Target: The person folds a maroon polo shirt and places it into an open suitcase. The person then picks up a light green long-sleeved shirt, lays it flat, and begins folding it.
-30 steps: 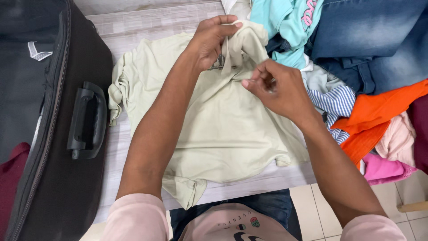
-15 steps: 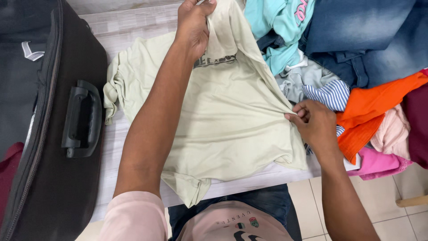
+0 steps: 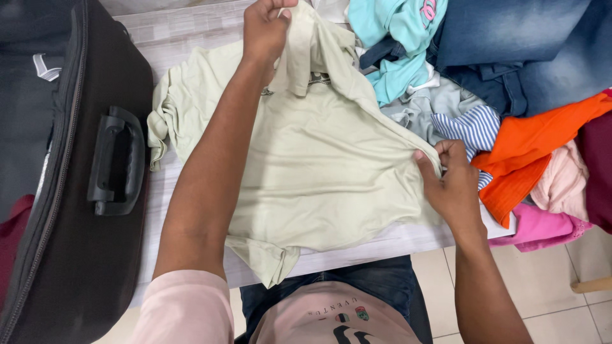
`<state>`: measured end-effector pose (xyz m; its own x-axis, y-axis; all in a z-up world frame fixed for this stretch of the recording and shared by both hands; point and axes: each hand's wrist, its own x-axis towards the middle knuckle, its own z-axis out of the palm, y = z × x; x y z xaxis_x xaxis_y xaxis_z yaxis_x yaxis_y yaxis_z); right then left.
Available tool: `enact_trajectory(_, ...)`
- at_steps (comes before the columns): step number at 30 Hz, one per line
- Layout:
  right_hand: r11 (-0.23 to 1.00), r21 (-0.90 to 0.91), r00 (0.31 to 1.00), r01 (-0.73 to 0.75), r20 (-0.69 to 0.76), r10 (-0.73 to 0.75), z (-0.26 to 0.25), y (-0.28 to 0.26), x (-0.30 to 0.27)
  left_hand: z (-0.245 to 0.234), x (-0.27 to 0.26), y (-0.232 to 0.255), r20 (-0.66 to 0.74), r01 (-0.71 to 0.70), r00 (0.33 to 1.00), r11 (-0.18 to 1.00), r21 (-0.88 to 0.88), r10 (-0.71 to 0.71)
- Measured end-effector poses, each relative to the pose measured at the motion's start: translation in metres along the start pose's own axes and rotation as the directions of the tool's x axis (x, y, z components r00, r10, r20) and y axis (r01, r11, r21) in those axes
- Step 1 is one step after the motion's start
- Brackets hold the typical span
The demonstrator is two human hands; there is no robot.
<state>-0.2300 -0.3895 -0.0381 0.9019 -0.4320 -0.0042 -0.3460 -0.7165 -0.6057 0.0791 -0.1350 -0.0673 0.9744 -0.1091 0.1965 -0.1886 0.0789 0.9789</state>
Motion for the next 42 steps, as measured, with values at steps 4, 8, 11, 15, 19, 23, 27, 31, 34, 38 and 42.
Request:
enact_trajectory(4, 0.991, -0.084, 0.963, 0.104, 0.26, -0.079, -0.019, -0.005, -0.006, -0.01, 0.009, -0.014, -0.02, 0.117, 0.993, 0.991, -0.065, -0.119)
enact_trajectory(8, 0.965, -0.188, 0.949, 0.186, 0.29, -0.126, -0.039, -0.001, -0.02, -0.012, 0.014, -0.017, -0.034, 0.176, 0.983, 0.976, -0.129, -0.182)
enact_trajectory(11, 0.922, -0.269, 0.959, 0.277, 0.025, -0.281, -0.051, 0.0, -0.038, -0.012, 0.015, -0.011, -0.021, 0.243, 0.968, 0.95, -0.197, -0.252)
enact_trajectory(15, 0.863, -0.145, 0.875, 0.483, 0.045, -0.482, -0.055, -0.009, -0.058, -0.01, 0.013, 0.001, 0.108, 0.311, 0.95, 0.918, -0.248, -0.292)
enact_trajectory(19, 0.822, -0.001, 0.765, 0.569, 0.367, -0.529, -0.036, -0.022, -0.071, -0.004, 0.008, 0.007, 0.211, 0.301, 0.945, 0.915, -0.268, -0.25)
enact_trajectory(23, 0.804, 0.001, 0.699, 0.594, 0.494, -0.517, -0.023, -0.025, -0.074, -0.002, 0.008, 0.006, 0.222, 0.244, 0.953, 0.955, -0.17, -0.204)
enact_trajectory(27, 0.884, 0.013, 0.795, 0.468, 0.43, -0.427, -0.03, -0.02, -0.077, -0.007, 0.017, 0.004, 0.083, 0.296, 0.955, 0.94, -0.17, -0.286)
enact_trajectory(31, 0.924, -0.001, 0.798, 0.382, 0.505, -0.329, -0.037, -0.014, -0.081, -0.01, 0.024, 0.014, 0.141, 0.384, 0.922, 0.9, -0.206, -0.361)
enact_trajectory(34, 0.891, 0.157, 0.681, 0.426, 0.593, -0.43, -0.034, -0.015, -0.082, -0.009, 0.014, 0.027, 0.204, 0.433, 0.895, 0.884, -0.179, -0.397)
enact_trajectory(38, 0.899, 0.129, 0.621, 0.419, 0.682, -0.388, -0.031, -0.024, -0.077, -0.005, -0.008, 0.045, 0.272, 0.357, 0.909, 0.926, -0.119, -0.316)
enact_trajectory(42, 0.953, 0.075, 0.746, 0.295, 0.605, -0.279, -0.021, -0.038, -0.054, -0.015, -0.027, 0.059, 0.27, 0.391, 0.891, 0.919, -0.049, -0.365)
